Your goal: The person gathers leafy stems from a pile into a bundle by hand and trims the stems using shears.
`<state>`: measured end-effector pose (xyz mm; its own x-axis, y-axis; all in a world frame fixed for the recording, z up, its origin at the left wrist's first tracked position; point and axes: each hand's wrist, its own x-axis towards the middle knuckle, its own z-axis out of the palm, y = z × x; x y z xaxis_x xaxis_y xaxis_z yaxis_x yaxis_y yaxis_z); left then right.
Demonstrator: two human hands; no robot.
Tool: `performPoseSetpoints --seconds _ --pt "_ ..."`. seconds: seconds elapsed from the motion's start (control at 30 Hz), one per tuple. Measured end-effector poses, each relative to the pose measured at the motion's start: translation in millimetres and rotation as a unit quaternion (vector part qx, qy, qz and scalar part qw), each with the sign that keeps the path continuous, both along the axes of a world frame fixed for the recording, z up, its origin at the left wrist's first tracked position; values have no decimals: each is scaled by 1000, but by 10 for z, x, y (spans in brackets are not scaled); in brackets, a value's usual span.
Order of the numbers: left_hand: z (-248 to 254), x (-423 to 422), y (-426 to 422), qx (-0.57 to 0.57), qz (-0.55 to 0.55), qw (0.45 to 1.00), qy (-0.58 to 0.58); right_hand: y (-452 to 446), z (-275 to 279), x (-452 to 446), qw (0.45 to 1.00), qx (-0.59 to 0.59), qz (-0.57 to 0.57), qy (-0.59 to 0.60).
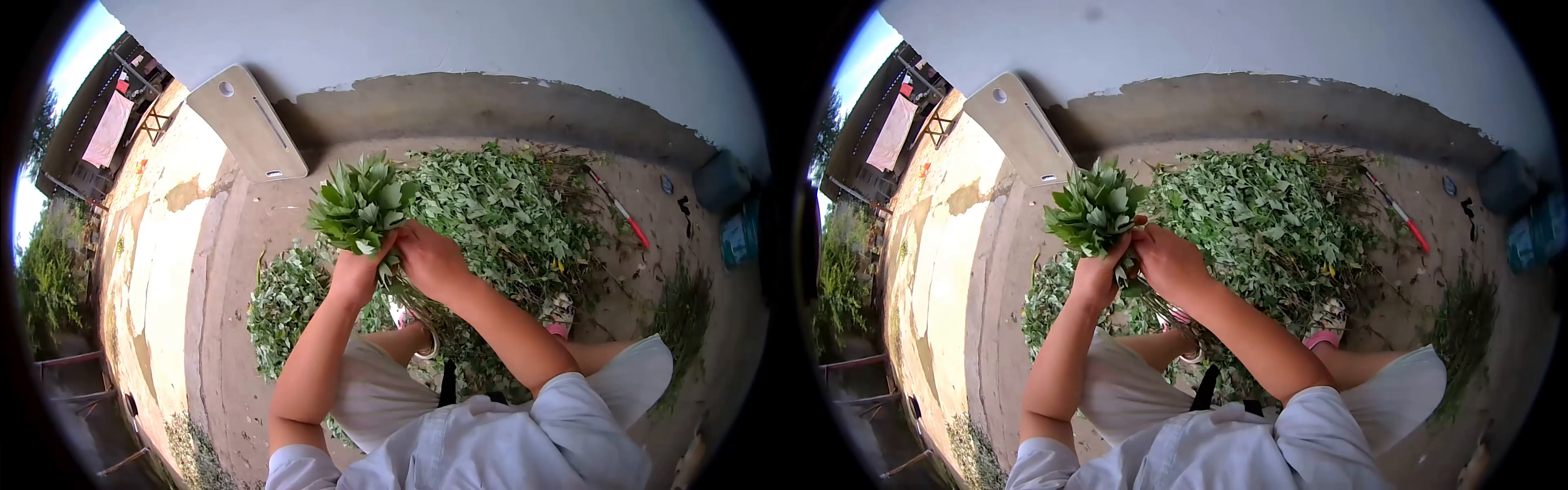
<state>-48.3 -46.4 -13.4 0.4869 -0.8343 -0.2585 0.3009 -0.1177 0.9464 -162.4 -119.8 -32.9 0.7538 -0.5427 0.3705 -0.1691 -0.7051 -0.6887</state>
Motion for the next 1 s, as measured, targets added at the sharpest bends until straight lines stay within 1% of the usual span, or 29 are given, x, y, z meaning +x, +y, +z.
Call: performPoseSetpoints --seconds 0.03,0.07,0.1,0.13,0.17,0.2,0.23,0.3,0.33,0.37,0.4,0.43,0.47,0.5,0.53,0.57,0.6,0.63,0.67,0.7,0.73,0.77,0.8,0.83,0.87,0.9,0.97,1.0 --pt "-35 17 13 1 -1 1000 2 12 21 -4 999 -35 -21 17" --pt "-51 37 34 -39 -42 983 -177 24 -74 5 998 -48 -40 10" --pt "-55 33 47 -78 -82 930 -349 13 -235 9 998 -46 -41 13" --pt "-66 -9 56 -76 -70 967 -235 -24 -436 8 997 -75 -33 -6" --pt "-65 -18 73 -76 -73 967 -233 -64 -607 1 994 -105 -25 -25" --pt "-55 -5 100 -57 -10 990 -130 -97 -721 -13 971 -197 -82 -108" --pt "-32 19 122 -35 52 998 -25 -151 -912 -84 978 -180 -82 -59" --pt "171 81 170 -124 51 984 -118 -279 -1451 -345 982 -151 -103 36" --pt "270 96 166 -136 116 983 35 -341 -1764 -519 979 -139 -124 82" --pt "265 155 215 -136 109 983 51 -398 -2046 -727 973 -101 -128 164" --pt "242 178 250 -112 102 986 64 -426 -2234 -939 968 -16 -123 217" --pt "223 178 261 -88 96 988 79 -463 -2238 -1058 966 -13 -127 224" --pt "235 157 270 -77 90 989 86 -513 -2243 -1165 923 61 -128 358" --pt "250 128 266 -63 88 990 86 -560 -2236 -1237 856 133 -126 483" --pt "268 108 264 -48 70 993 81 -619 -2306 -1269 852 135 -126 489" --pt "281 97 260 -33 52 995 76 -687 -2422 -1277 820 135 -183 525" --pt "282 94 257 -30 52 995 81 -736 -2415 -1269 783 133 -239 558" --pt "277 96 256 -12 37 999 32 -764 -2413 -1259 781 134 -239 562" --pt "266 101 252 6 22 1000 -17 -780 -2414 -1231 771 160 -229 572" --pt "247 107 250 -19 21 999 -16 -819 -2372 -1206 761 186 -218 582" --pt "235 148 268 -27 25 999 11 -917 -2351 -1195 736 363 12 571" --pt "230 184 282 -34 30 998 38 -927 -2314 -1198 732 366 14 574" --pt "259 176 265 -47 20 997 65 -937 -2241 -1187 718 444 116 523" --pt "242 194 241 -45 21 996 69 -966 -2226 -1175 690 513 214 462" --pt "209 210 222 -39 8 993 108 -1015 -2594 -1164 736 404 197 506" --pt "178 228 194 -34 -5 989 146 -1061 -2781 -1100 732 407 198 509" --pt "133 212 105 -5 14 992 128 -1166 -3022 -906 768 366 -4 525" --pt "108 211 70 1 11 990 137 -1196 -3053 -803 766 368 -2 527"
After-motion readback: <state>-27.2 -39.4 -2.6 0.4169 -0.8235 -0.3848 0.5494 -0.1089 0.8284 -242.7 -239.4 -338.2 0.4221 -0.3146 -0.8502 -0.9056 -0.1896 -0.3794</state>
